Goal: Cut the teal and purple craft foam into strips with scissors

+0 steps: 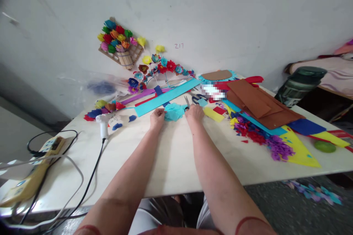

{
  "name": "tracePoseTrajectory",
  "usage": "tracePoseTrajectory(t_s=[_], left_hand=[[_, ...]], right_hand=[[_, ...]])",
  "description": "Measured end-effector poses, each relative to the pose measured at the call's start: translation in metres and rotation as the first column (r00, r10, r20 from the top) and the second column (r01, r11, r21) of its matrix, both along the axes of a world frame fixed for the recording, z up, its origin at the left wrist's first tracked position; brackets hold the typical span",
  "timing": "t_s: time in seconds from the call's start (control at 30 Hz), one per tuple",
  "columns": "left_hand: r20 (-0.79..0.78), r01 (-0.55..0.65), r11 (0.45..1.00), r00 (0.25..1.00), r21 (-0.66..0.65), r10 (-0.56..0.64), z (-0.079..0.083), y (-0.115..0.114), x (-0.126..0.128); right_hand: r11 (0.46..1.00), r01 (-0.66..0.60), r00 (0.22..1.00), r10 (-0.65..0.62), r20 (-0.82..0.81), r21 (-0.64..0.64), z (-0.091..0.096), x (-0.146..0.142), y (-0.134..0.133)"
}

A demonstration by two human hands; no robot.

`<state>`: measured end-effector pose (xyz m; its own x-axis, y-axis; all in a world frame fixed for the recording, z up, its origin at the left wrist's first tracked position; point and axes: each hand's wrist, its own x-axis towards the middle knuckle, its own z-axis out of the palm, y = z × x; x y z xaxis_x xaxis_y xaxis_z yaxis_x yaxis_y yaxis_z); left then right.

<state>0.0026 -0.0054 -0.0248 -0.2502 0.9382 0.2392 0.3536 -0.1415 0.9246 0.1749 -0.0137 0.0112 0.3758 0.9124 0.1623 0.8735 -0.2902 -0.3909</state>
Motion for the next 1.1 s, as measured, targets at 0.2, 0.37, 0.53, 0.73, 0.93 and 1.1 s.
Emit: tracePoseTrajectory(t_s=[0.2, 0.37, 0.53, 0.73, 0.93, 1.1], left_hand=[[0.02, -0.006, 1.0, 1.0, -0.004, 0.006, 0.0, -0.001, 0.0], [0.024, -0.027, 1.0, 0.999, 0.012, 0.026, 0.003, -0.002, 0.0], [-0.045, -0.117, 0.992, 0.992, 0.042, 0.119, 0.008, -0.005, -0.001], [-0.018, -0.174, 0.985, 0.984, 0.004, 0.174, 0.012, -0.007, -0.002], [-0.014, -0.194, 0.98, 0.981, -0.035, 0.194, 0.014, -0.005, -0.003], [-0.036, -0.243, 0.969, 0.97, -0.042, 0.242, 0.016, -0.002, -0.006]], right_hand=[[0.999, 0.035, 0.999, -0.035, -0.004, -0.002, 0.003, 0.0, -0.001], [0.999, 0.047, 0.999, -0.047, -0.009, -0.006, 0.004, -0.001, -0.001], [0.998, 0.061, 0.998, -0.061, -0.005, 0.031, 0.002, -0.001, -0.001], [0.994, 0.046, 0.999, -0.046, -0.003, 0.097, -0.001, -0.003, 0.0], [0.989, -0.047, 0.999, 0.044, 0.029, 0.142, 0.004, -0.014, -0.001], [0.982, -0.099, 0.995, 0.093, 0.045, 0.161, 0.001, -0.02, 0.002]])
